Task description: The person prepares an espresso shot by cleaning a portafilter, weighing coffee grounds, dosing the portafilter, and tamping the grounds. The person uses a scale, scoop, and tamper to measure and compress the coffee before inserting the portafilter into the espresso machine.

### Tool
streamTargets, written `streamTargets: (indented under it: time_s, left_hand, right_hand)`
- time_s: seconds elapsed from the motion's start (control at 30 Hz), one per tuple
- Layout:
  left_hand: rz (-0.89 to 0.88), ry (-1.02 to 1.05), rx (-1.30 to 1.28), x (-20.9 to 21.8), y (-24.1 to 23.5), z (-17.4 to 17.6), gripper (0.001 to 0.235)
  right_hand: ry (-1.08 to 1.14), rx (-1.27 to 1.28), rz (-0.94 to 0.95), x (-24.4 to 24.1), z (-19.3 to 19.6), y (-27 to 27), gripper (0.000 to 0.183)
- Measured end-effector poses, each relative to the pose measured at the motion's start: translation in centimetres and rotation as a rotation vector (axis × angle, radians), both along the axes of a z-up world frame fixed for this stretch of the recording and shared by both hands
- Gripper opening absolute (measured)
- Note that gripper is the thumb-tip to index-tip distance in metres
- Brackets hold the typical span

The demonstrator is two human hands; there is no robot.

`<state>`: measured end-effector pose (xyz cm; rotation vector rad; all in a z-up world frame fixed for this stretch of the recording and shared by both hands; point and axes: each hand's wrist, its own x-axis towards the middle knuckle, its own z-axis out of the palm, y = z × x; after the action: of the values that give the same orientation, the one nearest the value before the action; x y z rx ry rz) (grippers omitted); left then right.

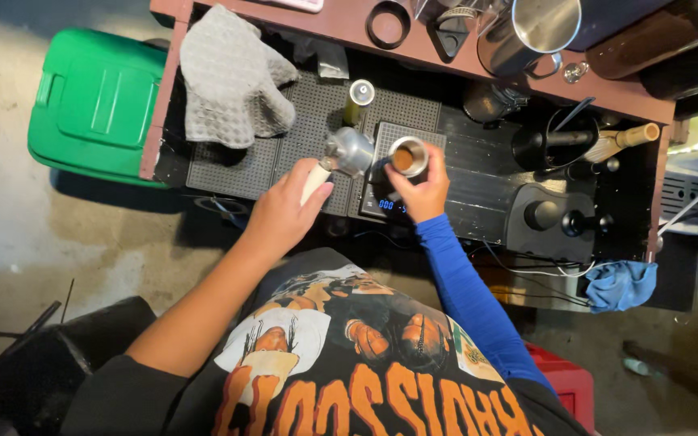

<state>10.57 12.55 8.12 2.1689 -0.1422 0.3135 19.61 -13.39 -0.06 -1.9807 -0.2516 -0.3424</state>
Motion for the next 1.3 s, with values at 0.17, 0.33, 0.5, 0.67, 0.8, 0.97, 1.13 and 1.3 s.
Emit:
streamTargets:
  time_s: [0.17,0.33,0.5,0.67,0.8,0.97,1.13,1.3]
  left_hand:
    - [-0.046,0.07,0.303,0.0,-0.2,1.8,0.037]
    - [-0.065,0.044,0.393,0.1,-0.1,0.6,0.038]
    - [-0.105,0.468,-0.244,1.2,1.7,-2.4,0.032]
    - [-0.29,1.116,-1.145,-0.1,2.9,-6.0,0.039]
    - [-0.457,1.186,-1.501,-1.7,2.5,-9.8,0.043]
    - [-0.44,1.234,-1.627,-2.7,2.3,-15.3,0.046]
    - [-0.309,1.238,-1.623,-3.4,0.5,-19.8,0.05]
    - [-0.128,1.259,-1.533,-4.5,-0.6,-20.4,0.053]
  right_hand:
    - [0.036,-0.019,0.084,-2.6,-0.4,3.1,0.055]
    - [-0.009,-0.122,0.025,-3.6,0.6,5.5,0.058]
    - [-0.109,-0.198,0.013,-4.8,5.3,5.9,0.065]
    - [-0.313,-0.377,0.206,-5.0,10.7,6.9,0.062]
    - [-0.323,-0.361,0.443,-4.4,11.9,8.1,0.06]
    - [-0.243,-0.4,0.495,-4.1,8.0,8.6,0.057]
    - [-0.135,-0.328,0.443,-4.0,1.2,9.2,0.057]
    - [-0.185,-0.365,0.458,-4.2,-0.9,8.5,0.056]
